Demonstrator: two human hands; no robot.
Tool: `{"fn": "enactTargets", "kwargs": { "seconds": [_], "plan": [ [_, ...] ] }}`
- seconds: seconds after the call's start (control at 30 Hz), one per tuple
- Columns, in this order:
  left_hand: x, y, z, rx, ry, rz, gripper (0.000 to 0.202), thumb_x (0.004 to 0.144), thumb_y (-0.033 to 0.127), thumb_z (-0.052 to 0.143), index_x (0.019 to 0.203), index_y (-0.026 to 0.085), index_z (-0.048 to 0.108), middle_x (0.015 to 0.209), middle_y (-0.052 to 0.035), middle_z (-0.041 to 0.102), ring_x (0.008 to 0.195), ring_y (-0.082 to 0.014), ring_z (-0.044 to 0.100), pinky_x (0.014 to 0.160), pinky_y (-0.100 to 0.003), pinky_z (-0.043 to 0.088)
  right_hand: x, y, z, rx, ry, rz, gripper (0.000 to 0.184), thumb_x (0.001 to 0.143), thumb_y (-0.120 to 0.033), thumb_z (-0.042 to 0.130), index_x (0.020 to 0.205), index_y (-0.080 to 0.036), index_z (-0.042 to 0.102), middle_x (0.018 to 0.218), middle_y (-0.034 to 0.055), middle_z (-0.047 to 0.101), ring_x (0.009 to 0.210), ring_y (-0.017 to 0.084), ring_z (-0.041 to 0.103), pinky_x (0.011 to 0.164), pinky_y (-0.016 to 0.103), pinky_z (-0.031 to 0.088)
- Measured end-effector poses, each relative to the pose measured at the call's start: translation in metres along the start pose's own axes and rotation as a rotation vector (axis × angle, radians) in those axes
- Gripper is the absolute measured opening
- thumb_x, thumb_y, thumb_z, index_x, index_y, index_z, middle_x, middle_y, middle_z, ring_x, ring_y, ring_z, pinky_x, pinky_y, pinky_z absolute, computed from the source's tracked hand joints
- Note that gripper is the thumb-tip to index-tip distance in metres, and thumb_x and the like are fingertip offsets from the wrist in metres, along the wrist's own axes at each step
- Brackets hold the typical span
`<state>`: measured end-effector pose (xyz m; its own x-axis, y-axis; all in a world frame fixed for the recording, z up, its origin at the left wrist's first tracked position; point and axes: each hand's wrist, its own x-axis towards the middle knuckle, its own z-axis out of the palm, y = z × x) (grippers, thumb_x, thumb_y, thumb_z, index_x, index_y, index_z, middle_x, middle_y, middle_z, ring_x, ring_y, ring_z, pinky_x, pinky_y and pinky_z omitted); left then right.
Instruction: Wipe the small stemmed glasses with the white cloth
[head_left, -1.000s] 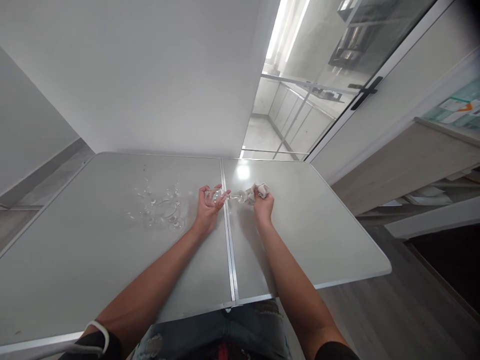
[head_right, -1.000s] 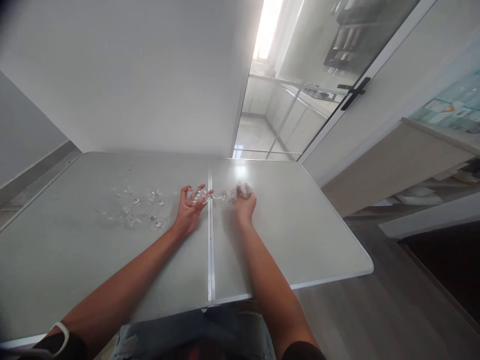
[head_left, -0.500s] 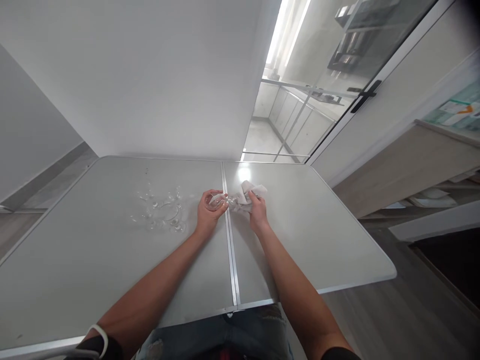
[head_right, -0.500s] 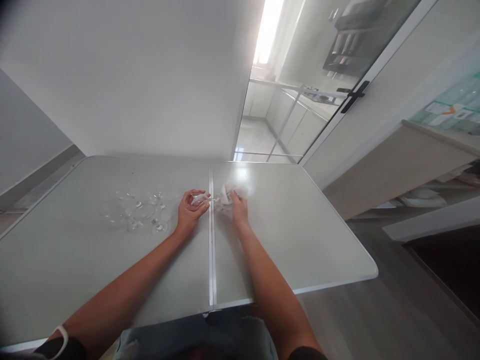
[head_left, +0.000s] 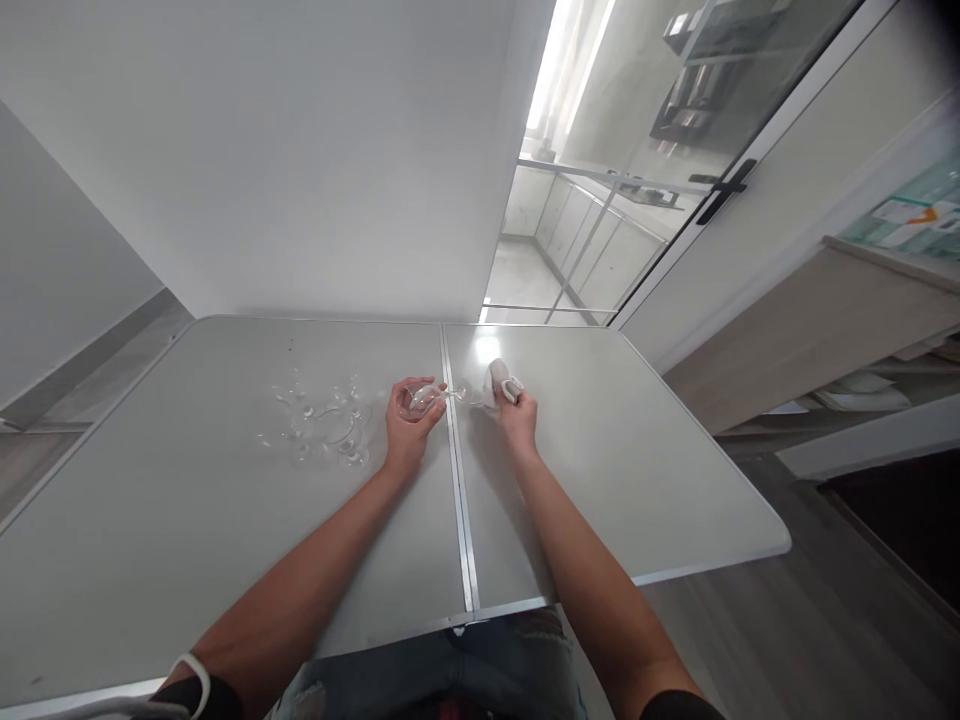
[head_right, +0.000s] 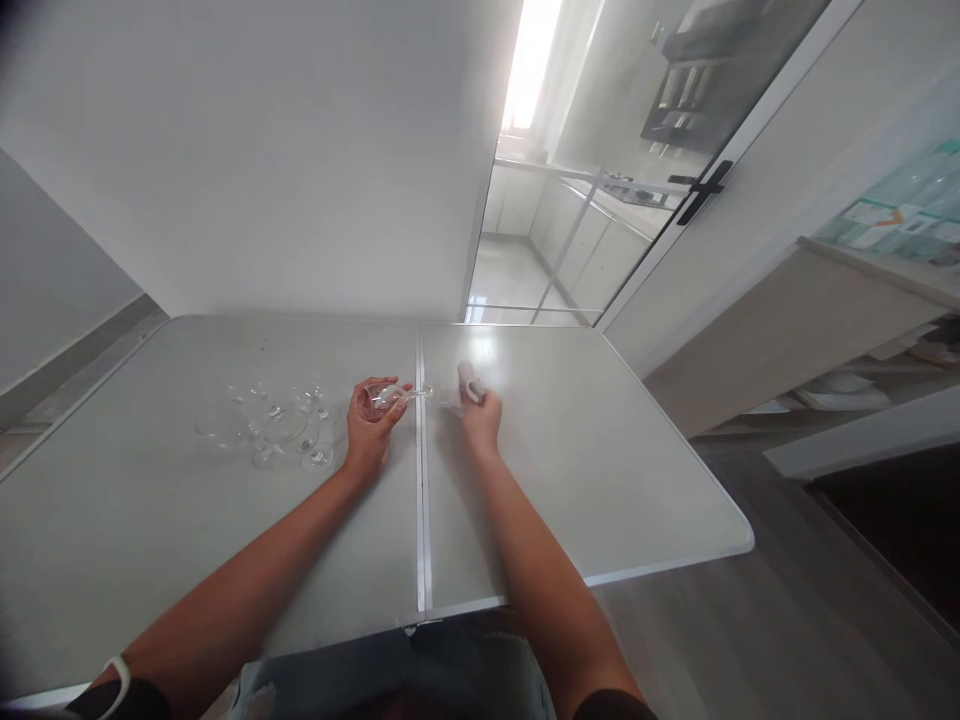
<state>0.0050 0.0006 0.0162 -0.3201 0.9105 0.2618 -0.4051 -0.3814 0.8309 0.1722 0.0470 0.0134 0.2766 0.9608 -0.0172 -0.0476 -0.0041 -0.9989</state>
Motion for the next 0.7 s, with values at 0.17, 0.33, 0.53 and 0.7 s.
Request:
{"fn": "enactTargets", "kwargs": {
  "seconds": [0.17,0.33,0.53,0.7],
  "plan": [
    [0.0,0.002,0.001,-0.003,-0.044,-0.01,0.051,0.073,0.032,0.087,0.113,0.026,0.056,0.125,-0.0066,0.061,0.11,-0.0265,0.069,0.104,-0.046,0.051,-0.001,-0.002,0.004,0.052,-0.201,0.071,0.031,0.07,-0.043,0.074,0.082,-0.016,0.066,0.077,0.0024,0.065,0.076,0.018,0.06,0.067,0.027,0.051],
    [0.001,-0.001,0.0,0.027,-0.015,0.022,0.049,0.075,0.032,0.085,0.113,0.025,0.055,0.126,-0.0074,0.06,0.109,-0.0257,0.07,0.1,-0.044,0.054,-0.009,-0.008,0.017,0.363,-0.426,0.175,0.04,0.078,-0.05,0.067,0.102,-0.017,0.069,0.093,0.0078,0.074,0.091,0.024,0.069,0.077,0.034,0.056],
    [0.003,-0.005,-0.003,0.056,-0.039,0.035,0.054,0.072,0.034,0.087,0.114,0.025,0.055,0.126,-0.0072,0.061,0.109,-0.0265,0.071,0.1,-0.046,0.055,-0.003,0.001,0.012,0.296,-0.357,0.261,0.043,0.069,-0.051,0.083,0.091,-0.015,0.072,0.084,0.007,0.075,0.089,0.026,0.072,0.078,0.035,0.055],
    [0.004,-0.006,-0.004,0.038,-0.061,0.025,0.053,0.072,0.033,0.087,0.114,0.026,0.056,0.125,-0.0067,0.062,0.11,-0.0269,0.071,0.101,-0.046,0.055,0.0,0.003,0.011,0.404,-0.328,0.253,0.039,0.073,-0.051,0.08,0.091,-0.016,0.073,0.091,0.0083,0.077,0.091,0.026,0.072,0.076,0.033,0.056]
  ]
}}
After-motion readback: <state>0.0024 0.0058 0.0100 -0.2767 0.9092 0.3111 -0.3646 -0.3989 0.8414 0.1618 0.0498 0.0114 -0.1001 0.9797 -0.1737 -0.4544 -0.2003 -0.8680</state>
